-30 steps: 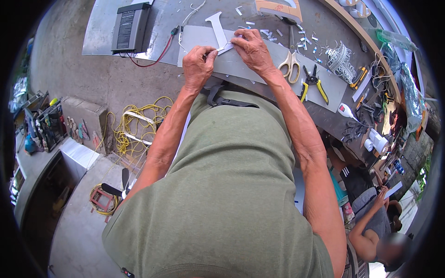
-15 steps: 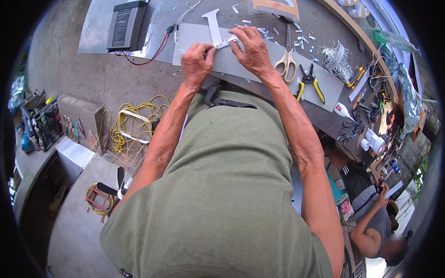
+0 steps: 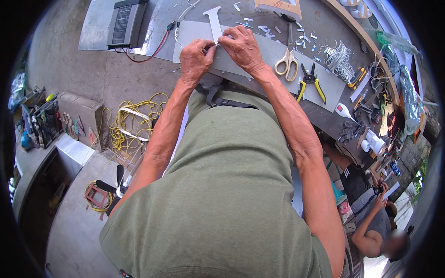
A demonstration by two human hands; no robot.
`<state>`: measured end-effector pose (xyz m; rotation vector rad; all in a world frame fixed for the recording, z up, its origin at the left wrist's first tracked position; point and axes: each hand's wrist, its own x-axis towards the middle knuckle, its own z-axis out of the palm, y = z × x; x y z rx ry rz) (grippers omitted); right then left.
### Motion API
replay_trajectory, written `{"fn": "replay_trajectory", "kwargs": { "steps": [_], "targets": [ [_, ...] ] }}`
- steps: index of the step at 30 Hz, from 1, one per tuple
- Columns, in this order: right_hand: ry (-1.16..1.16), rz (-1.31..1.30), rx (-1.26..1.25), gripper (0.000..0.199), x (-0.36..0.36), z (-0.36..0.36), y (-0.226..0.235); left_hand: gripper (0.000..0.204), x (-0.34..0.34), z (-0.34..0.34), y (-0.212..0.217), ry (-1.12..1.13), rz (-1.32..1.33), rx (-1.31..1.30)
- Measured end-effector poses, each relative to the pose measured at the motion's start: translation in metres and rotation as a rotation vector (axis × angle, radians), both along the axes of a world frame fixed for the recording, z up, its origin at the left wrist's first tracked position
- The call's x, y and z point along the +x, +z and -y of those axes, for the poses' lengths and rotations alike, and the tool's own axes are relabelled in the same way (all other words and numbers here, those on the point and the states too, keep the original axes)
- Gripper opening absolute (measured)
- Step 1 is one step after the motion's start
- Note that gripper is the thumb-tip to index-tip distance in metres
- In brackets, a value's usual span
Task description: Assembling or preparing acrylic sign letters by applying adhesive tape and connecting components.
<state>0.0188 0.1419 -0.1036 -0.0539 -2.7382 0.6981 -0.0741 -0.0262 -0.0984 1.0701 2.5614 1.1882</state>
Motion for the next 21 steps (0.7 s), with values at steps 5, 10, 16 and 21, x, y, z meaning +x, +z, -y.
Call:
{"fn": "replay_trajectory", "kwargs": {
  "steps": [5,10,16,21],
  "targets": [
    [0.025,0.011,0.001,0.019,-0.001,-0.005,-0.001,0.031,-0.006,0.013,0.01,-0.011,0.164,-0.012],
    [0.038,0.038,-0.011,0.017,-0.003,-0.006,0.002,0.03,-0.005,0.012,0.007,-0.049,0.092,-0.003],
    [0.048,0.047,-0.036,0.019,-0.003,-0.007,0.004,0.015,-0.001,0.001,0.006,-0.016,0.029,-0.034],
    [-0.027,-0.014,-0.113,0.02,-0.004,-0.006,0.009,0.012,-0.004,-0.002,0.005,-0.026,0.011,-0.038]
  ]
}}
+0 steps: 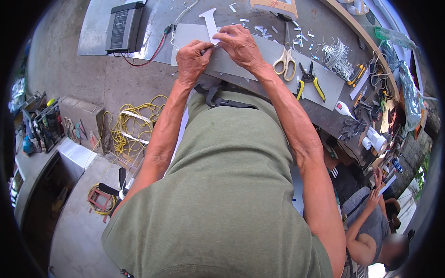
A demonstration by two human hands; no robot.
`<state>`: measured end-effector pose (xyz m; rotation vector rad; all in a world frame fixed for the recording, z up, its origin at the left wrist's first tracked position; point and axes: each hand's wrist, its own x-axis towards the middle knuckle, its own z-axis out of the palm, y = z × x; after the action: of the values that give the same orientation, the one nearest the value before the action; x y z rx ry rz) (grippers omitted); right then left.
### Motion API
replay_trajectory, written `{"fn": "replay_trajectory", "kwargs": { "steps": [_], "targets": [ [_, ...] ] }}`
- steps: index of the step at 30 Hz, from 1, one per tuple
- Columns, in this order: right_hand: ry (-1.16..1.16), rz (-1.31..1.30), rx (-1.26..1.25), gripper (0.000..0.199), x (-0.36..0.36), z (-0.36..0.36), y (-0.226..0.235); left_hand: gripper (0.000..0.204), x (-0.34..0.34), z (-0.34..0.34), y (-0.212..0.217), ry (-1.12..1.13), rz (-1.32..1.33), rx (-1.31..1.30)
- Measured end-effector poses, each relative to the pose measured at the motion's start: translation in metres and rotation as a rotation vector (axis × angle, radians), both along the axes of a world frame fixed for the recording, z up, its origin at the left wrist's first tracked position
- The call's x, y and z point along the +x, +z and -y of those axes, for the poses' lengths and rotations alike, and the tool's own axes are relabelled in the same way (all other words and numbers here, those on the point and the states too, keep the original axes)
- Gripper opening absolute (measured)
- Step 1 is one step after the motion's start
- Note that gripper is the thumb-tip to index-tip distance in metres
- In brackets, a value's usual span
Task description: Assembling or preparing acrylic sign letters by applying adhesive tape and connecting components.
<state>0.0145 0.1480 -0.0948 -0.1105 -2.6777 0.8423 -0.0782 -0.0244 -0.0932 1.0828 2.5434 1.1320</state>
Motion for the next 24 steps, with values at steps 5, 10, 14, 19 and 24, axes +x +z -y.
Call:
{"fn": "replay_trajectory", "kwargs": {
  "steps": [5,10,14,19,24],
  "targets": [
    [-0.463,0.043,-0.445,0.014,0.025,0.003,0.011,0.014,-0.001,-0.002,0.012,0.043,0.03,-0.078],
    [-0.431,0.457,-1.161,0.031,0.033,0.011,0.024,0.022,-0.006,-0.003,0.02,0.209,0.651,-0.063],
    [-0.368,0.463,-1.493,0.039,0.024,0.017,0.024,0.023,-0.007,-0.003,0.02,0.229,0.872,0.074],
    [-0.376,0.424,-1.541,0.035,0.014,0.025,0.016,0.023,-0.003,-0.005,0.031,0.303,1.085,0.092],
    [-0.388,0.354,-1.612,0.029,0.018,0.029,0.012,0.023,-0.001,-0.002,0.032,0.313,1.123,0.09]
  ]
}}
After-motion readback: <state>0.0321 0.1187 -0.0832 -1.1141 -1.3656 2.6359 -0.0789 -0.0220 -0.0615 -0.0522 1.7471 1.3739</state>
